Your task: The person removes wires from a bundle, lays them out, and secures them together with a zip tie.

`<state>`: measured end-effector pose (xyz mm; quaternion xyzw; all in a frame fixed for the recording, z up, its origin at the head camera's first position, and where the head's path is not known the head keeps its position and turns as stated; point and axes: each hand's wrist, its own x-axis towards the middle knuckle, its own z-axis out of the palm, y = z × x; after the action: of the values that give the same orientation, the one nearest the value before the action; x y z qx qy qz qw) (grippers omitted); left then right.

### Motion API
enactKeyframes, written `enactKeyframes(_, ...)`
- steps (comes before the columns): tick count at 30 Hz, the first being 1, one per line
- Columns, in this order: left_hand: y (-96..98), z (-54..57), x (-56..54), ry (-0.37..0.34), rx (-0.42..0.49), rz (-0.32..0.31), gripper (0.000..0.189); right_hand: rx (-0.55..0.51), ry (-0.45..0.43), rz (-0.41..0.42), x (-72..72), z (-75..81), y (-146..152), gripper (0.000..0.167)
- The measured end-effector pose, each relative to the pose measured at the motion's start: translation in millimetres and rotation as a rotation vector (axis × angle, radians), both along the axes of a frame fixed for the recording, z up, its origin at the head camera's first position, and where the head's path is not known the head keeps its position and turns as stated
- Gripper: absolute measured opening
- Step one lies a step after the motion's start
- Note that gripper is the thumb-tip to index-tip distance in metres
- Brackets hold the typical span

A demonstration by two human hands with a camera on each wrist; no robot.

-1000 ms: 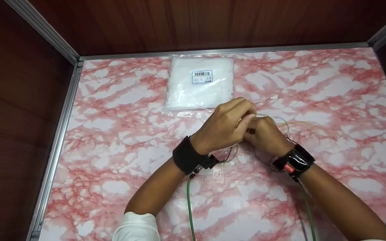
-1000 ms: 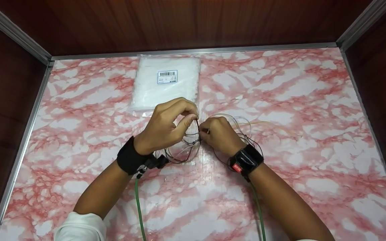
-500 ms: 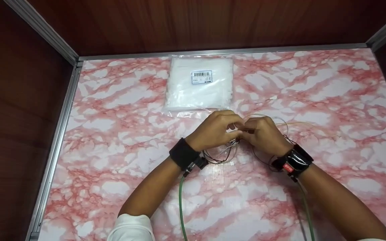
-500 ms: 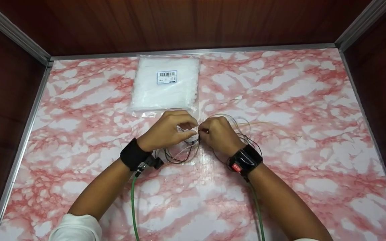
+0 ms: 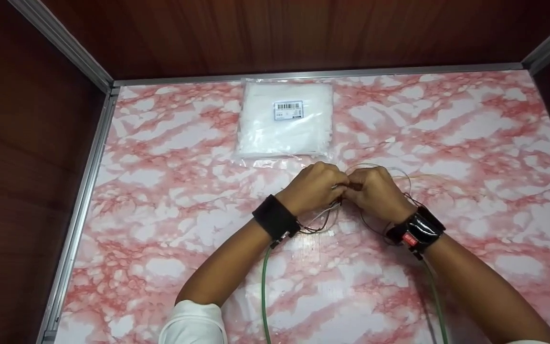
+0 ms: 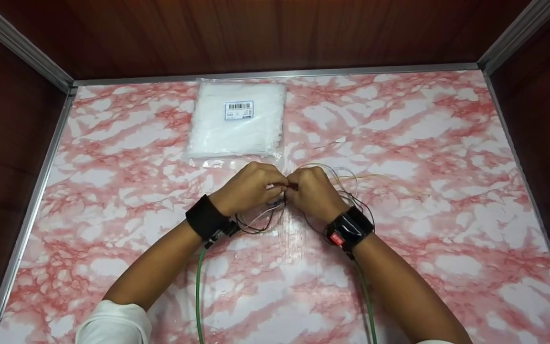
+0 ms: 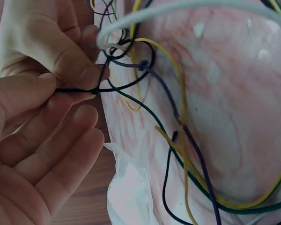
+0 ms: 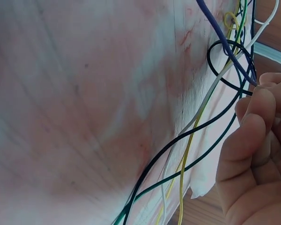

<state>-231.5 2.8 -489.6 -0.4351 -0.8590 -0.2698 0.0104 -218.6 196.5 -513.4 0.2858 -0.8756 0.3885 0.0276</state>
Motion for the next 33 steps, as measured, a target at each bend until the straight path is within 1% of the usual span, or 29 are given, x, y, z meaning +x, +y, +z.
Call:
enactKeyframes(5, -0.9, 2.6, 1.5, 0.052, -0.009, -0.016, 0.009, -0.016, -0.043, -0.009, 0.1, 2.3, -1.1, 0.012)
enactKeyframes(8, -2.4, 7.7, 3.2, 0.071, 0.021, -0.015, 0.008, -0.011, -0.051, -0.015, -0.2, 4.6, -2.1, 0.013)
enactKeyframes(10, -2.4, 10.5, 3.4, 0.076, 0.052, -0.011, 0.009, -0.014, -0.038, -0.028, -0.3, 5.9, -2.1, 0.015)
enactKeyframes(12, -1.7, 12.1, 2.4, 0.052, 0.090, -0.010, 0.008, -0.014, -0.013, -0.048, -0.2, 6.6, -1.3, 0.016)
enactKeyframes(15, -0.4, 9.5, 0.4, -0.006, 0.116, -0.008, 0.005, -0.030, 0.006, -0.057, 0.0, 6.0, 0.2, 0.015)
enactKeyframes(18, -1.1, 4.7, -1.1, -0.056, 0.109, -0.006, 0.003, -0.030, -0.026, -0.045, 0.8, 5.1, 1.6, 0.012)
enactKeyframes(21, -2.7, 0.8, -2.0, -0.073, 0.100, -0.012, 0.007, -0.009, -0.058, -0.021, 1.6, 7.3, 4.5, 0.008)
enactKeyframes(22, -3.3, 0.6, -2.2, -0.075, 0.100, -0.015, 0.008, 0.010, -0.062, -0.012, 1.8, 8.9, 5.9, 0.010)
enactKeyframes(24, -4.3, 1.0, -2.3, -0.082, 0.105, -0.024, 0.009, 0.075, -0.037, 0.027, 1.4, 11.8, 9.2, 0.023)
enactKeyframes(26, -5.9, 1.7, -1.9, -0.097, 0.109, -0.036, 0.010, 0.168, -0.007, 0.077, 1.2, 13.0, 12.3, 0.037)
enactKeyframes(28, -7.9, 2.3, -1.3, -0.108, 0.106, -0.047, 0.011, 0.263, 0.001, 0.129, 1.6, 11.6, 14.4, 0.046)
enactKeyframes(30, -9.6, 1.6, -1.0, -0.115, 0.095, -0.062, 0.013, 0.342, -0.001, 0.162, 2.6, 8.6, 15.6, 0.050)
enactKeyframes(33, -10.9, -0.1, -1.4, -0.121, 0.084, -0.085, 0.014, 0.406, 0.001, 0.165, 4.5, 3.5, 16.9, 0.052)
